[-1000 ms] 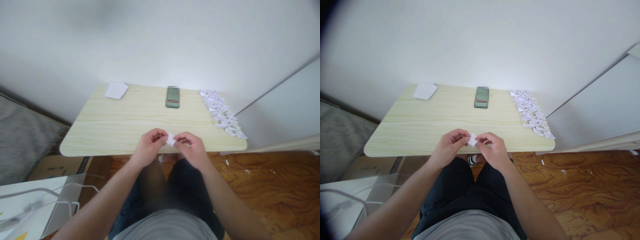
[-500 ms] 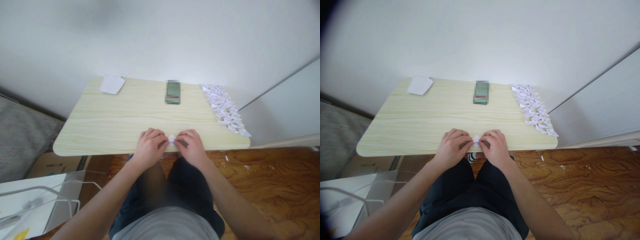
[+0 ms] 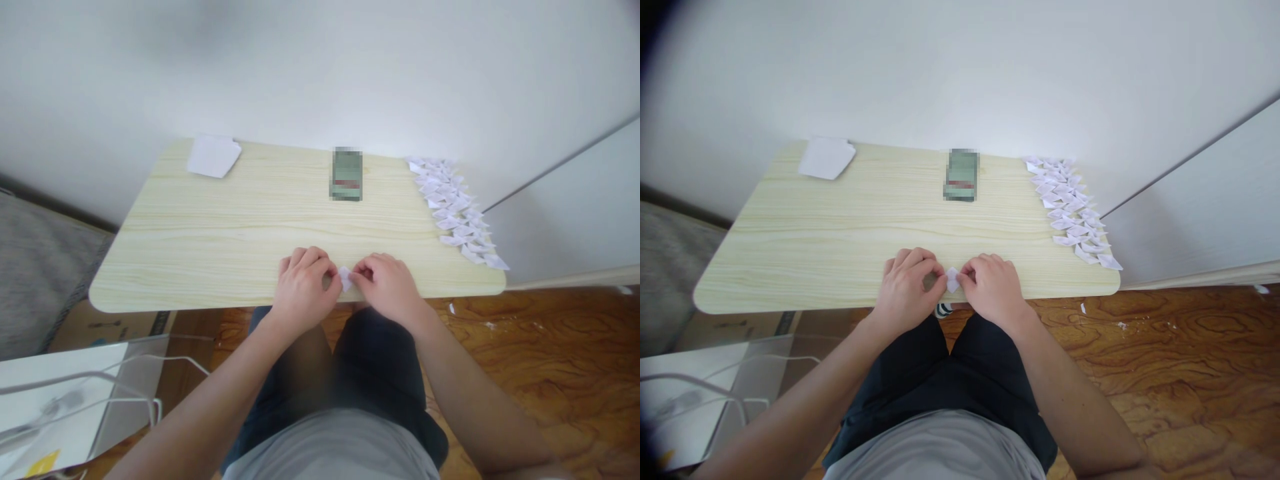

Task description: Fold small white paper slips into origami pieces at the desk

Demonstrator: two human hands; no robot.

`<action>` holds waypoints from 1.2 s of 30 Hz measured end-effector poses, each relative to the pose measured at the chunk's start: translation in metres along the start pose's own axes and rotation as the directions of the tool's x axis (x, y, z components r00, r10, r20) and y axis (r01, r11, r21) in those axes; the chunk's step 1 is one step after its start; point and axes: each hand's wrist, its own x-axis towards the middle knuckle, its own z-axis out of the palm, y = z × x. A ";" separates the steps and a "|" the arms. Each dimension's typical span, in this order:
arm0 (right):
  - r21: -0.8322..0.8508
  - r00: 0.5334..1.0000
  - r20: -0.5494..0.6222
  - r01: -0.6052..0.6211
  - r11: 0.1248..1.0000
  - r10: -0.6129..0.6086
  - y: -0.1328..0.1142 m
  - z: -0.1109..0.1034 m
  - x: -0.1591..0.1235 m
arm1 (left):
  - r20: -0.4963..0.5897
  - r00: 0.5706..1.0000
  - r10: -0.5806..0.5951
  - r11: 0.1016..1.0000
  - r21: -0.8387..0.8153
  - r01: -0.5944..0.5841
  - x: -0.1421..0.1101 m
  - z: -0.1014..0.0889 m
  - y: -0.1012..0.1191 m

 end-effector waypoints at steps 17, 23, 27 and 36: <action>0.037 0.994 -0.024 -0.110 0.993 0.111 -0.007 0.004 0.002 | 0.029 0.999 -0.038 0.996 0.078 0.036 0.001 0.003 0.001; 0.102 0.996 -0.020 -0.084 0.991 0.087 -0.003 0.003 -0.001 | 0.065 0.998 -0.023 0.999 0.048 0.020 0.001 -0.002 -0.004; 0.115 0.997 -0.055 -0.052 0.992 0.058 0.000 0.007 -0.008 | 0.069 0.997 0.025 0.999 0.029 -0.027 0.000 -0.002 -0.007; 0.070 0.970 -0.241 -0.024 0.997 0.040 0.002 0.024 -0.027 | 0.132 0.982 0.138 0.988 0.045 -0.145 0.003 -0.012 -0.001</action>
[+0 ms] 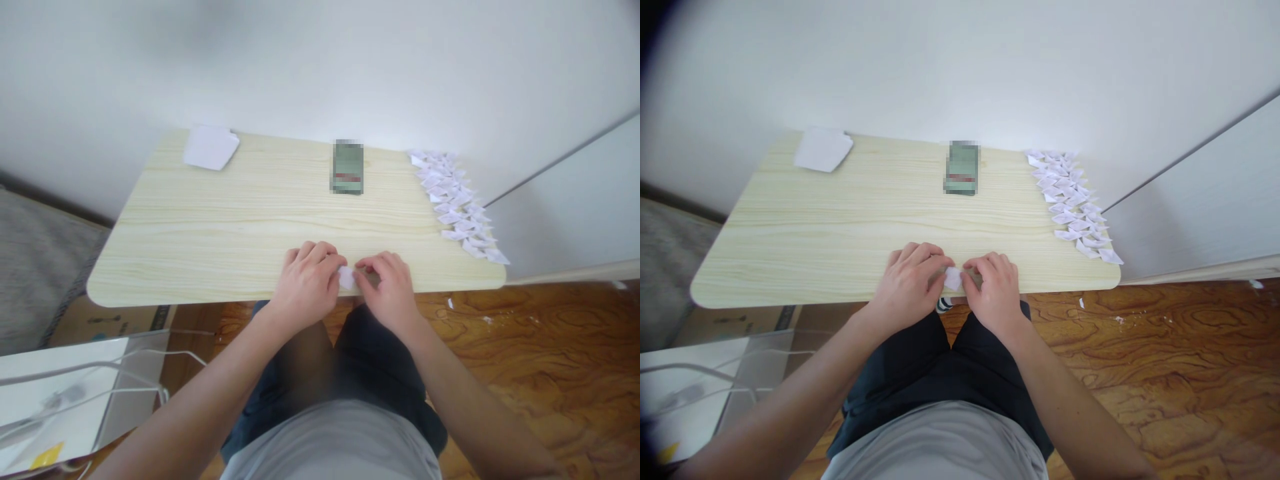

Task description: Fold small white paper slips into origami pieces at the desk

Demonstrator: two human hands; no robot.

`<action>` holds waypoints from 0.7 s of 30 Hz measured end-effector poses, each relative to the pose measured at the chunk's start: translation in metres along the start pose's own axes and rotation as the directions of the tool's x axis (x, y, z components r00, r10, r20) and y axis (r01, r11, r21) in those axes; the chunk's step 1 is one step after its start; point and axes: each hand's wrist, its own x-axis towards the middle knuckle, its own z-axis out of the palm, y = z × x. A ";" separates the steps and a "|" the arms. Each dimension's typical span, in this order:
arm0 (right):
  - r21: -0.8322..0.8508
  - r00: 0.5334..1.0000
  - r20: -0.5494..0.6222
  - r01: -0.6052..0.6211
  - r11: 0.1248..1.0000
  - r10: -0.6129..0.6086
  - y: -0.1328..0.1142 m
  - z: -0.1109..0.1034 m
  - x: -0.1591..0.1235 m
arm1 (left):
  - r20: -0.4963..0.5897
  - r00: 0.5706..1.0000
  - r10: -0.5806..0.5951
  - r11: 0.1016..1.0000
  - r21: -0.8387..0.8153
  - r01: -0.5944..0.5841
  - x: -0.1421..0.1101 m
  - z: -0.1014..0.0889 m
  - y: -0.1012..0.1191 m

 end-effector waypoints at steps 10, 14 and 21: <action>0.343 0.998 0.018 -0.062 0.937 0.060 -0.008 -0.007 0.002 | 0.107 0.977 -0.186 0.788 -0.578 0.213 0.009 -0.011 0.000; 0.486 0.994 0.009 -0.097 0.869 0.106 -0.013 -0.007 0.001 | 0.024 0.980 -0.199 0.758 -0.630 0.169 0.009 -0.013 0.000; 0.101 0.961 -0.205 0.208 0.973 -0.184 -0.004 0.006 0.008 | -0.247 0.969 -0.011 0.968 -0.247 -0.052 0.001 0.001 -0.001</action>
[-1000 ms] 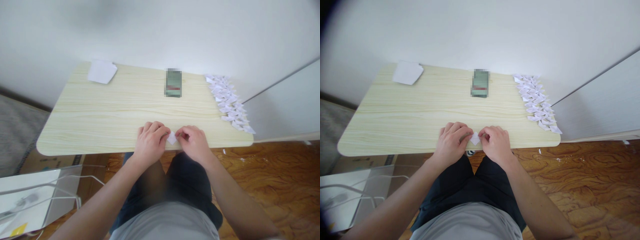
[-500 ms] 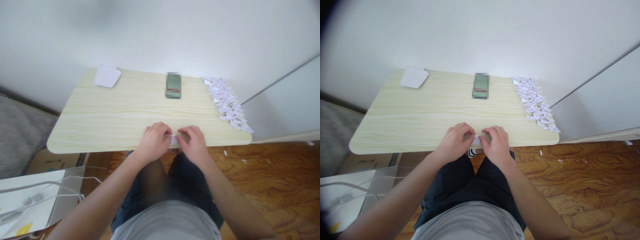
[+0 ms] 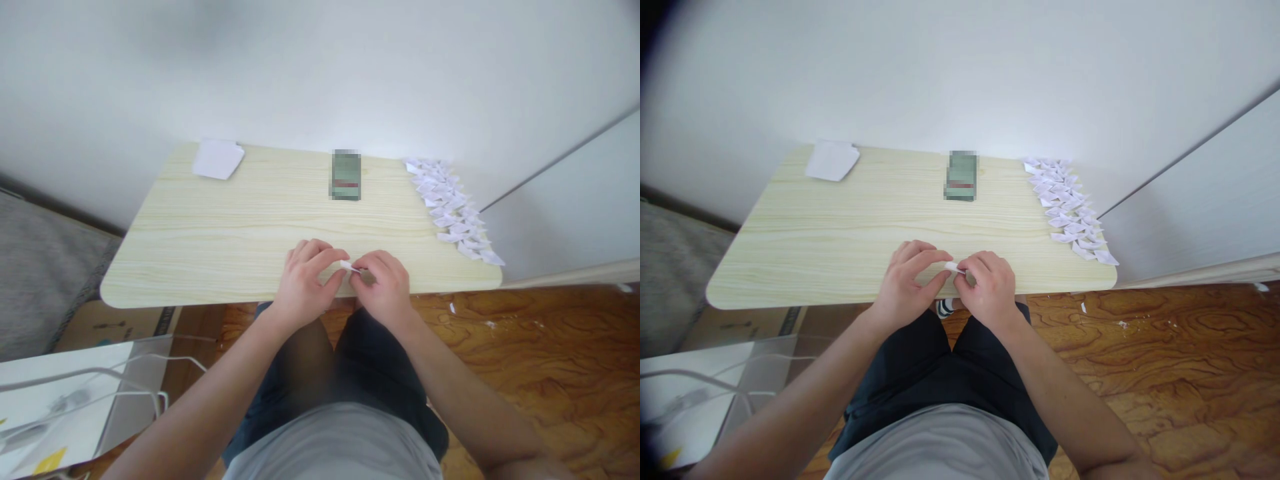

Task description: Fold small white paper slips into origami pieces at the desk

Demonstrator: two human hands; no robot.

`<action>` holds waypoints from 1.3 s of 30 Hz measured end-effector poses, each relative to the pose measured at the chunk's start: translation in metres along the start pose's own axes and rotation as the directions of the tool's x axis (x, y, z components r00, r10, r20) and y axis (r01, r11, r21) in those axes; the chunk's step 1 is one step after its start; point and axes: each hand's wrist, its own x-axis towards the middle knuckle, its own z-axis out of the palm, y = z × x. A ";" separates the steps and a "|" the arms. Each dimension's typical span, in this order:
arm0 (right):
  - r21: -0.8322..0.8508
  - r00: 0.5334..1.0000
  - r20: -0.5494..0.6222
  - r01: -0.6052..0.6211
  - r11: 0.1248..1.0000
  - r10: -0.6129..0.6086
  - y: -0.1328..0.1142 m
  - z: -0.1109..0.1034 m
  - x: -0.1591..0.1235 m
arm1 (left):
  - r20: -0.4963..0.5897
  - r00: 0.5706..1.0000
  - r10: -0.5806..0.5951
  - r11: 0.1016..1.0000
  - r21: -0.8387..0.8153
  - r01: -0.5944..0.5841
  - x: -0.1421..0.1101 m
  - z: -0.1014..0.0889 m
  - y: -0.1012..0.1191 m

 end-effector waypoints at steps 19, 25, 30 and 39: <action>-0.085 0.952 0.298 -0.046 0.995 0.069 0.005 -0.010 0.006 | 0.170 0.980 -0.107 0.977 0.201 0.072 -0.008 -0.005 -0.012; -0.188 0.921 0.381 -0.003 0.982 0.076 0.005 -0.010 0.021 | 0.162 0.977 -0.142 0.970 0.218 0.105 -0.007 -0.004 -0.011; -0.151 0.898 0.435 -0.004 0.988 0.070 0.009 -0.013 0.031 | 0.144 0.973 -0.178 0.961 0.237 0.141 -0.006 -0.001 -0.010; -0.179 0.811 0.566 -0.054 0.982 0.148 0.009 -0.020 0.049 | 0.116 0.972 -0.204 0.955 0.242 0.172 -0.005 0.002 -0.006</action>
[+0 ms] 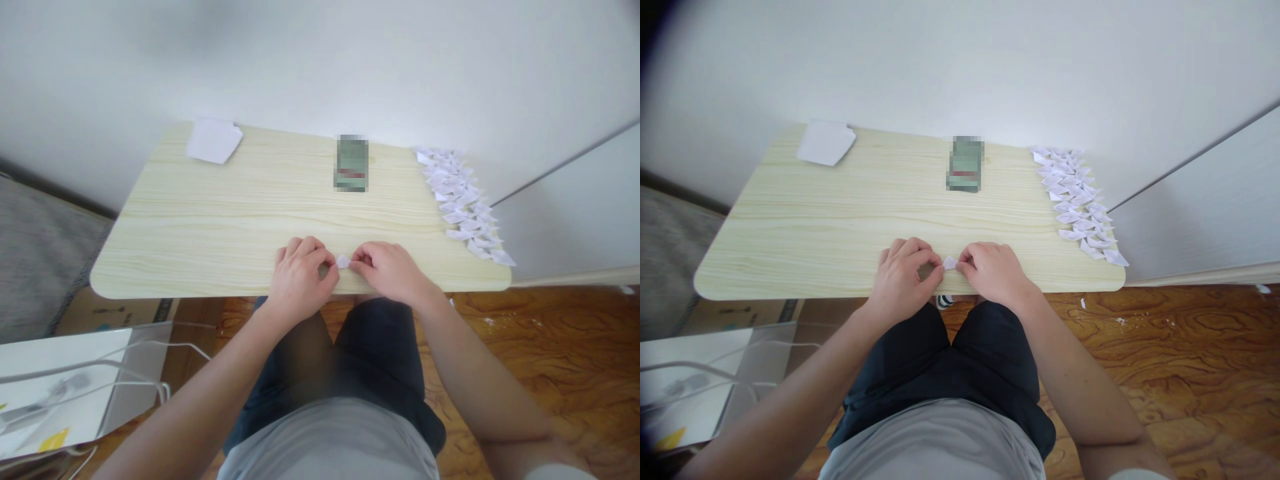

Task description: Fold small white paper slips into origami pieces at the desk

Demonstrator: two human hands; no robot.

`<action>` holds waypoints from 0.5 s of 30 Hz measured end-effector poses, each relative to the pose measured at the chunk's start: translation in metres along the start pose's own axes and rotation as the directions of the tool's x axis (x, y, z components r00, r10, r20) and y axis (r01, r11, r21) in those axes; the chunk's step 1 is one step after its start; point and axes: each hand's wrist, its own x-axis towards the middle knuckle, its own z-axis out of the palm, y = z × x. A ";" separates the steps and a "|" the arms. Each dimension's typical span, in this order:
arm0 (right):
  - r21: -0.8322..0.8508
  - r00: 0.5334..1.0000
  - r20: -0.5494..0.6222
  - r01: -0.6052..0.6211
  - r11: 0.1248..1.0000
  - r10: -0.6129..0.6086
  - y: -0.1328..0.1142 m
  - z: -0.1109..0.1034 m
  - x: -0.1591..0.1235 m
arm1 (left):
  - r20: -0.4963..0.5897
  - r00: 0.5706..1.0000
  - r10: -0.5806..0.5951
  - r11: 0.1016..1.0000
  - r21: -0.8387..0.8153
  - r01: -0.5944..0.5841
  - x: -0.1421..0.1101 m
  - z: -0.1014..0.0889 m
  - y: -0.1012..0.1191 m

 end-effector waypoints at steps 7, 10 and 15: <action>-0.079 0.992 0.078 -0.092 0.993 0.099 -0.005 -0.004 0.012 | -0.029 0.999 -0.025 0.999 0.025 0.025 0.000 0.002 0.001; -0.099 0.989 0.095 -0.103 0.990 0.113 -0.005 -0.005 0.016 | -0.024 1.000 -0.017 1.000 0.020 0.017 -0.001 0.001 0.000; -0.107 0.989 0.099 -0.097 0.990 0.107 -0.004 -0.005 0.021 | -0.021 1.000 -0.019 1.000 0.015 0.019 0.000 0.001 0.000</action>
